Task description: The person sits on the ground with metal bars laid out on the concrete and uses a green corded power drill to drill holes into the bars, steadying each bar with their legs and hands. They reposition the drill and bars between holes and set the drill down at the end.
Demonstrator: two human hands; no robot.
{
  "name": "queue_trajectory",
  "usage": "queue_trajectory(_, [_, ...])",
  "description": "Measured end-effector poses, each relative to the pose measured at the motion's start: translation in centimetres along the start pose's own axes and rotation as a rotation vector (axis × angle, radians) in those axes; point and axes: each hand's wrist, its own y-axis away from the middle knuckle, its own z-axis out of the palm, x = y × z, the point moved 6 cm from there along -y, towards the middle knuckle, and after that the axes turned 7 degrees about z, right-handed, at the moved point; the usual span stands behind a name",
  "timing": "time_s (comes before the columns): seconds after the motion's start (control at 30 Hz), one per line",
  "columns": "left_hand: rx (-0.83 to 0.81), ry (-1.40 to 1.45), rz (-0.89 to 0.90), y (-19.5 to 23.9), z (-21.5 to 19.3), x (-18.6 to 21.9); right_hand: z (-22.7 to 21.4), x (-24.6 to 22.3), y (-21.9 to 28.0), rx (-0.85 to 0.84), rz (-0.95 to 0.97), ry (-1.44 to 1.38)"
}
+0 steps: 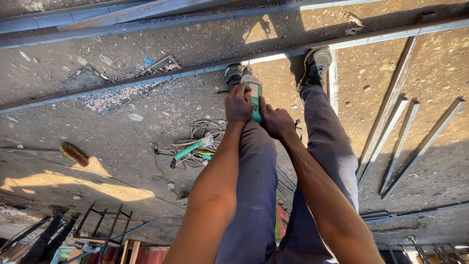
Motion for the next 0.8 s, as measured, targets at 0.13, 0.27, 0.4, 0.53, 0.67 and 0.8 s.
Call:
queue_trajectory(0.13, [-0.014,-0.014,0.011,0.1,-0.1,0.1,-1.2,-0.5,0.5,0.018,0.003,0.004])
queue_trajectory(0.27, [-0.012,0.011,0.019,-0.1,0.3,-0.6,-2.4,-0.7,0.7,-0.021,0.003,-0.039])
queue_trajectory(0.4, [-0.036,-0.016,0.028,0.0,0.5,-1.1,-2.5,-1.0,1.2,-0.017,0.011,-0.089])
queue_trajectory(0.53, [-0.054,-0.036,0.031,0.0,0.3,-1.2,-1.9,-1.0,1.0,0.017,0.01,-0.09])
queue_trajectory(0.67, [-0.059,-0.023,0.023,-0.5,0.6,-1.2,-1.6,-0.4,0.5,0.006,0.021,-0.094])
queue_trajectory(0.8, [-0.037,-0.025,0.007,-0.2,0.5,-1.2,-2.5,-0.6,0.7,-0.036,0.01,-0.133])
